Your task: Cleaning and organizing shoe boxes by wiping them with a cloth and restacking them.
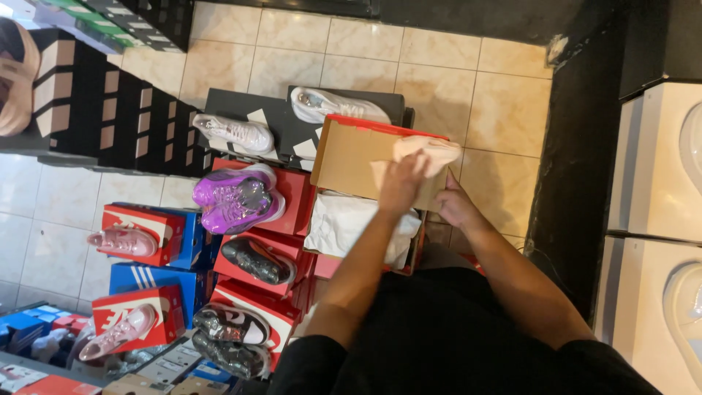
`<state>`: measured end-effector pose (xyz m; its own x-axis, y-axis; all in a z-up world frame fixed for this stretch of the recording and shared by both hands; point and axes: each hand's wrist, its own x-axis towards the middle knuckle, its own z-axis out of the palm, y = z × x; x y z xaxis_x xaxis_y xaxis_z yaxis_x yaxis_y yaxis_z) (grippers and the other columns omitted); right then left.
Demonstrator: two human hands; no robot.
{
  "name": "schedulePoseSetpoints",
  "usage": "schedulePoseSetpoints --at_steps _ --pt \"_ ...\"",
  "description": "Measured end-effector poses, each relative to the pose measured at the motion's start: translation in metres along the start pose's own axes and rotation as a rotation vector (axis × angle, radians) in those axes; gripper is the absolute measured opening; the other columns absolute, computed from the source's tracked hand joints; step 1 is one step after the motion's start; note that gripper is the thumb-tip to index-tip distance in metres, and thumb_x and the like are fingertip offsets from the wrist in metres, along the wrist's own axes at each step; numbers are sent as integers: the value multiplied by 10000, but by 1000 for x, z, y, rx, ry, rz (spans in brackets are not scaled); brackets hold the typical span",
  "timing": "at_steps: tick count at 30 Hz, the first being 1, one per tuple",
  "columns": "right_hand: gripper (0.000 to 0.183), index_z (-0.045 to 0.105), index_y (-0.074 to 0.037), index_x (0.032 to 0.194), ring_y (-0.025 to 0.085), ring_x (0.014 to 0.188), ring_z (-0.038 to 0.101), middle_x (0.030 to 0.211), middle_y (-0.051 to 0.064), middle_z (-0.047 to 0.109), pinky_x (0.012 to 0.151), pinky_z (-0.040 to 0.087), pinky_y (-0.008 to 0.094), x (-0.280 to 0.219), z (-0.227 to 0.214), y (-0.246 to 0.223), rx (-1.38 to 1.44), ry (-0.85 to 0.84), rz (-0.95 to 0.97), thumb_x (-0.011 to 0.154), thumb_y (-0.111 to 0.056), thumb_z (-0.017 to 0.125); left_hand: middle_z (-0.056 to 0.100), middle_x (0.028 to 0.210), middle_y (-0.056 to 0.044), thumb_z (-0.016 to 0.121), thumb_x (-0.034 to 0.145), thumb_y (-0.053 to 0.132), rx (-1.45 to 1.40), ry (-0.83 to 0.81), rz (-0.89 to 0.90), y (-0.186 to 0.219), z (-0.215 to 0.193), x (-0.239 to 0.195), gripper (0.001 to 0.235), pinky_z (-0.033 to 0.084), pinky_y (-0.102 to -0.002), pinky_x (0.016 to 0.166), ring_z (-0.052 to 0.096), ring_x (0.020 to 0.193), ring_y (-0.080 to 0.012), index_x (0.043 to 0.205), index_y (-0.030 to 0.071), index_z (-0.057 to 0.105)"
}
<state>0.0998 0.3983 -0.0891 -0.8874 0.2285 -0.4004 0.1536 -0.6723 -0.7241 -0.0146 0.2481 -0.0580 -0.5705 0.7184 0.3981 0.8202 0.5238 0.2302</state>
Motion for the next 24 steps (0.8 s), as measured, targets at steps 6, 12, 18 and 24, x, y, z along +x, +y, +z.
schedulePoseSetpoints --at_steps 6,12,18,24 --pt "1141 236 -329 1636 322 1356 525 1569 67 453 1083 461 550 -17 24 -13 37 -13 7 637 182 445 529 1469 -148 669 965 238 94 114 -229 -104 -67 -26 527 449 -545 1030 510 1342 -368 1472 171 542" --pt "953 406 -222 1523 274 1311 569 1469 62 546 1084 483 458 -99 104 -59 22 55 -198 661 163 532 648 1294 -150 635 950 19 -718 36 -265 -68 -260 -69 451 496 -466 1053 616 1229 -371 1391 111 636" --pt "329 648 -115 1000 266 1464 417 1549 75 523 1196 77 641 -155 115 -11 -70 211 -170 907 -353 442 552 710 -303 184 1027 556 -1728 14 -603 -181 -279 -215 811 482 -437 649 622 702 -466 493 27 490" --pt "985 272 25 1573 511 1394 405 1487 345 392 1106 368 613 -135 136 82 -643 477 -31 895 -465 791 612 1370 -257 803 897 473 -1048 -595 -1069 -196 -239 -196 746 453 -648 973 582 1275 -409 1430 12 559"
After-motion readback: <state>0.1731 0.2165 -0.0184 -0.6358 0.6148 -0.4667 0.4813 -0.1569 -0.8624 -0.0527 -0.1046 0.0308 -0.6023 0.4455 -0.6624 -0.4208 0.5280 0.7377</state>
